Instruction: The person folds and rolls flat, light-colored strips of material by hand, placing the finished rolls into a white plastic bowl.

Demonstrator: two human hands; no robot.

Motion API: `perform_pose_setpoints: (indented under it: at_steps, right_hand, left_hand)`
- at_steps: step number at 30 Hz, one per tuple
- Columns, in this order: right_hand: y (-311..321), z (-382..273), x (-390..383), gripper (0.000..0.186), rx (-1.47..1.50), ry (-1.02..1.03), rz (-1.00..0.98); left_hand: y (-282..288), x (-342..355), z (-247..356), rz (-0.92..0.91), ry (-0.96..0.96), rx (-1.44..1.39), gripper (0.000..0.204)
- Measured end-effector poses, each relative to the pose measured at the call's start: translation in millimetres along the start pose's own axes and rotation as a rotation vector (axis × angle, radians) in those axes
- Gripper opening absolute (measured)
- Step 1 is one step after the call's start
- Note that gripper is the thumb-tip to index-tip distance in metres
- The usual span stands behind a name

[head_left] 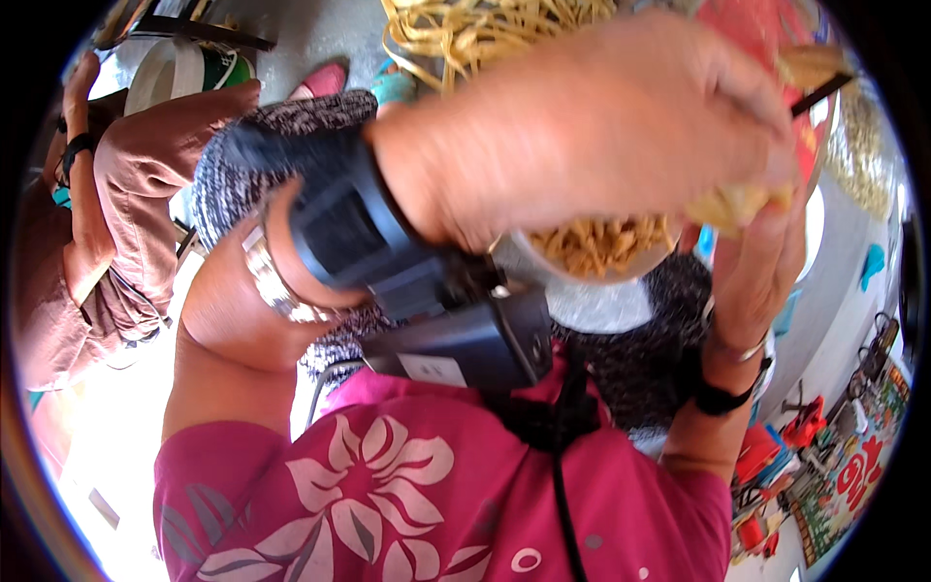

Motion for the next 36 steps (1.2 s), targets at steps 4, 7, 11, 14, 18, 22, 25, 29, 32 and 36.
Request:
perform_pose_setpoints:
  at_steps: [4, 7, 11, 14, 18, 22, 25, 29, 32, 36]
  right_hand:
    - [-3, 1, 7, 0.054, 0.219, -0.055, -0.073]
    - [12, 16, -3, 0.051, 0.247, -0.050, -0.083]
    - [14, 19, -12, 0.048, 0.293, -0.096, -0.038]
    - [5, 18, -12, 0.047, 0.066, -0.053, 0.073]
    - [1, 14, -12, 0.047, 0.164, -0.112, 0.055]
    - [5, -3, -3, 0.048, 0.119, -0.131, 0.165]
    - [10, -3, -3, 0.054, 0.053, -0.206, 0.177]
    - [12, 3, -2, 0.057, -0.015, -0.200, 0.142]
    - [14, -1, -2, 0.050, 0.001, -0.188, 0.168]
    - [31, 12, -8, 0.029, 0.081, -0.123, 0.221]
  left_hand:
    - [1, -3, 5, 0.002, -0.020, 0.103, 0.021]
    - [-5, -4, 9, -0.008, -0.045, 0.165, 0.023]
    - [-14, -9, 11, -0.002, -0.083, 0.255, 0.026]
    - [-18, -11, 13, -0.005, -0.102, 0.300, 0.028]
    - [-18, -14, 13, -0.005, -0.130, 0.368, 0.031]
    - [-24, -15, 14, -0.020, -0.139, 0.409, 0.034]
    - [-16, -4, 0, -0.113, -0.102, 0.052, 0.033]
    - [-14, -1, -14, -0.114, -0.028, -0.166, 0.041]
    - [-17, -4, -19, -0.175, 0.203, -0.267, 0.057]
    - [-5, 0, -11, -0.222, 0.204, -0.526, 0.054]
Point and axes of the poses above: each hand's wrist, its own x-axis towards the middle knuckle, its own y-axis out of the back of the hand, z = x × y, the point moved 5 cm from there along x, towards the middle knuckle, and after that the axes turned 8 degrees about y, right-handed, at the moved point
